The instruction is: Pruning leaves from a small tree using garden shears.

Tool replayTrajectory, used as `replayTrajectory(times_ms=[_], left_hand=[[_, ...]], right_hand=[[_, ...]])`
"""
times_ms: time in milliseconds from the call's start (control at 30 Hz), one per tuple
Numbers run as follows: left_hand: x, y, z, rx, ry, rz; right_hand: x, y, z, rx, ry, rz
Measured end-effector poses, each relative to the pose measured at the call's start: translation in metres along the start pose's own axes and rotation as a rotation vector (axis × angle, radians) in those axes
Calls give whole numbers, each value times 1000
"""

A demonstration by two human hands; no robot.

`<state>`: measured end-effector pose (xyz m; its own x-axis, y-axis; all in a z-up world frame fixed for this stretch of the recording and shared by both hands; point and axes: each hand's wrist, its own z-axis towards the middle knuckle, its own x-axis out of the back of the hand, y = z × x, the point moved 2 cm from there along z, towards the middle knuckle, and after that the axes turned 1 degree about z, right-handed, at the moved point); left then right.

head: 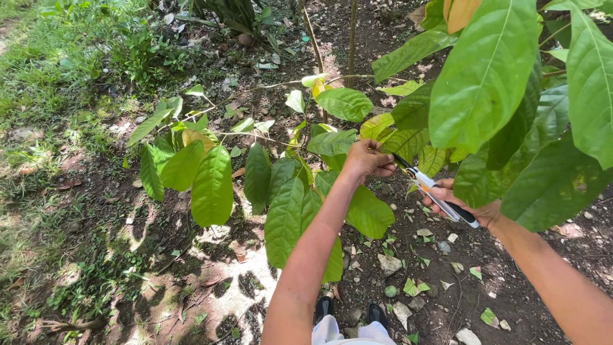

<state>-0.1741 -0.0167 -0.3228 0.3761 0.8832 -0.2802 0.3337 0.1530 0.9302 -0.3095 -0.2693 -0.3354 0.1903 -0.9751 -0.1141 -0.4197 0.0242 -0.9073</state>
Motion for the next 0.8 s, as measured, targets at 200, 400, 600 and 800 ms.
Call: replayTrajectory(times_ms=[200, 400, 600, 800], left_hand=[[-4, 11, -11, 17, 130, 196], [-1, 2, -5, 16, 82, 266], [2, 6, -2, 53, 52, 216], [3, 14, -8, 95, 65, 281]], right_hand=[[2, 5, 5, -44, -6, 60], [-11, -3, 1, -5, -85, 148], [-20, -9, 4, -7, -16, 95], [-26, -13, 5, 31, -11, 60]])
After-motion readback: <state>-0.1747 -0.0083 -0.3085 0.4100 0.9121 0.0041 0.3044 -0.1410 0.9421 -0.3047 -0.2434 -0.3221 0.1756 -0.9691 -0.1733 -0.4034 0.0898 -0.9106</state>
